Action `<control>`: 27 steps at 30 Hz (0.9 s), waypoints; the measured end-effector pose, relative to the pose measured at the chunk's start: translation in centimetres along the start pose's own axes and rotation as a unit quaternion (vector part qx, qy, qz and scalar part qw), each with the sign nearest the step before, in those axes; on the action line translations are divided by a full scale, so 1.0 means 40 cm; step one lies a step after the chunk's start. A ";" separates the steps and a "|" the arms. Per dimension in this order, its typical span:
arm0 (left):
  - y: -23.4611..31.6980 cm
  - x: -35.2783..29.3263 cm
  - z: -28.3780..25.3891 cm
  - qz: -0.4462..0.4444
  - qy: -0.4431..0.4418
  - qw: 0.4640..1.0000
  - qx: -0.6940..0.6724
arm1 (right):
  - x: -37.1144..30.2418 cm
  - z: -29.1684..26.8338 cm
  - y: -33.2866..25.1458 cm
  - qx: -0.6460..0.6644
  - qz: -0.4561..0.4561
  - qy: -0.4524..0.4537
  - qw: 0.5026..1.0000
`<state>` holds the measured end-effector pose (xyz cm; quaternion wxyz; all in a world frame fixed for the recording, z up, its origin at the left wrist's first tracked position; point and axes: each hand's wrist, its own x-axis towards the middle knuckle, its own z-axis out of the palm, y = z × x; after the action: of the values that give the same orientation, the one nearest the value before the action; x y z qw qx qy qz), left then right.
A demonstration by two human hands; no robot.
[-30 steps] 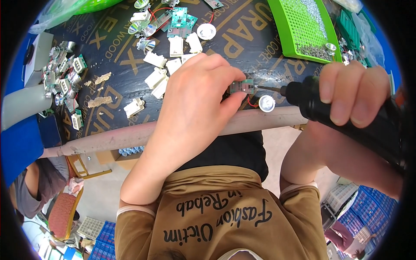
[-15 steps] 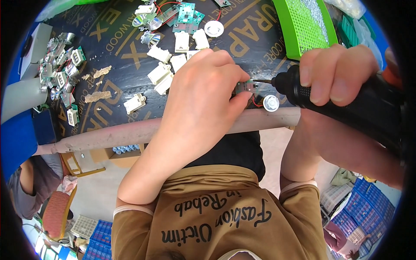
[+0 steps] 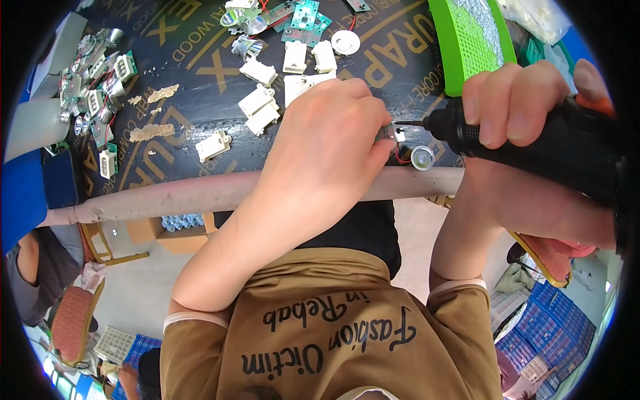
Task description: Assembling small electronic toy components at a factory workbench using a handheld tool.
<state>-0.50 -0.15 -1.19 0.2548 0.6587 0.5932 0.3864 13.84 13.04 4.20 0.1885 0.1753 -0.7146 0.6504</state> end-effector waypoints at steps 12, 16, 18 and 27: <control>-0.001 -0.005 0.008 0.002 0.009 1.000 -0.007 | -0.043 0.021 -0.015 -0.019 -0.017 0.074 0.997; -0.006 -0.004 0.010 0.002 0.007 1.000 -0.021 | -0.044 0.013 -0.004 -0.027 -0.024 0.101 0.994; -0.005 -0.003 0.007 0.001 0.006 1.000 -0.023 | -0.056 0.008 -0.005 -0.032 -0.028 0.113 0.993; -0.014 -0.009 -0.006 -0.010 0.016 1.000 -0.008 | 0.037 0.038 0.014 -0.053 -0.063 0.130 0.988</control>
<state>-1.03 -0.43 -1.55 0.2544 0.6448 0.6003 0.3989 12.23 11.57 4.34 0.3294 0.1235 -0.7049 0.6159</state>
